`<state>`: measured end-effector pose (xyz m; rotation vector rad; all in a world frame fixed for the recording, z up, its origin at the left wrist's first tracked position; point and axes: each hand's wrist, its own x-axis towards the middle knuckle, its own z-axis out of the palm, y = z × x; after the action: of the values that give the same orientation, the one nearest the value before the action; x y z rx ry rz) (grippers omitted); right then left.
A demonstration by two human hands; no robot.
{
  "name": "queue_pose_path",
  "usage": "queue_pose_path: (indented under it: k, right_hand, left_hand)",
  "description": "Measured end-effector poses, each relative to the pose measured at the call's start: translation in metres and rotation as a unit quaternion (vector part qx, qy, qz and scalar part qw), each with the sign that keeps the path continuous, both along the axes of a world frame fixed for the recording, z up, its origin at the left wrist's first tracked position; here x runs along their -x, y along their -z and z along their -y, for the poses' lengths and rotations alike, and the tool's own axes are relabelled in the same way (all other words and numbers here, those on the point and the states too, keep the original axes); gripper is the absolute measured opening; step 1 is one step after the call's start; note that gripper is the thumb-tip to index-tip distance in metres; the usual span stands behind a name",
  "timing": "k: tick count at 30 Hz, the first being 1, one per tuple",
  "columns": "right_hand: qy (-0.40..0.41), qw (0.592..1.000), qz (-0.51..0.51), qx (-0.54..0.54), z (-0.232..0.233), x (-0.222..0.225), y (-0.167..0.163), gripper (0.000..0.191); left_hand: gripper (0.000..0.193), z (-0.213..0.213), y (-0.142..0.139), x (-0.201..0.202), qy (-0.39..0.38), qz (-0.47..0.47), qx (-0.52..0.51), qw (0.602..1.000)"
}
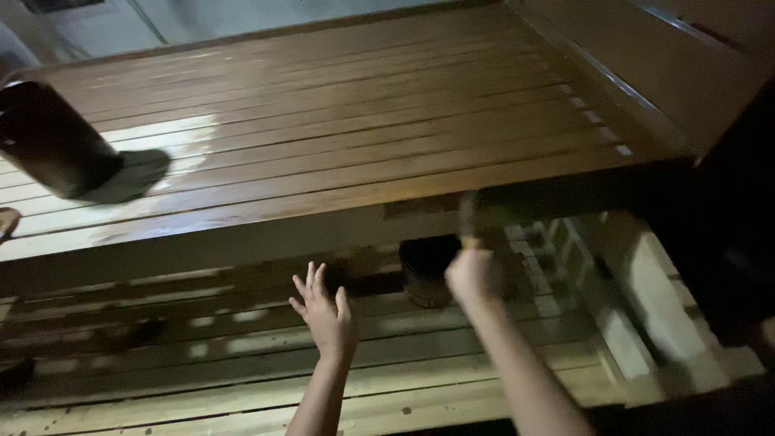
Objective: The person applies brown wood stain with a brush to the slatted top of a wooden bench, brushing along the planks to coat the bare wood. They then move to the lower slatted shelf and continue brushing stain onto it, dipping the brush into the stain can.
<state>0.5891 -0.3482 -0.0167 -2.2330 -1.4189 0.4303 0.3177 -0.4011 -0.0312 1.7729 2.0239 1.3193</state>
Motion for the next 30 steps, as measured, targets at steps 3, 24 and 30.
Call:
queue_pose_path:
  k: [3,24,30]
  right_hand:
    - [-0.078,0.997,0.022,-0.004,0.019,0.016,0.012,0.019]
    - [-0.083,0.996,-0.031,0.021,0.033,0.063,-0.003,0.030]
    - [0.133,0.973,-0.154,-0.108,0.034,-0.110,0.016,0.040]
  left_hand:
    - [0.056,-0.005,0.000,-0.012,0.010,0.001,0.004,1.000]
    - [0.060,-0.013,-0.009,0.000,0.010,0.001,-0.021,1.000]
    - [0.057,-0.012,-0.001,-0.005,0.020,0.004,-0.013,1.000]
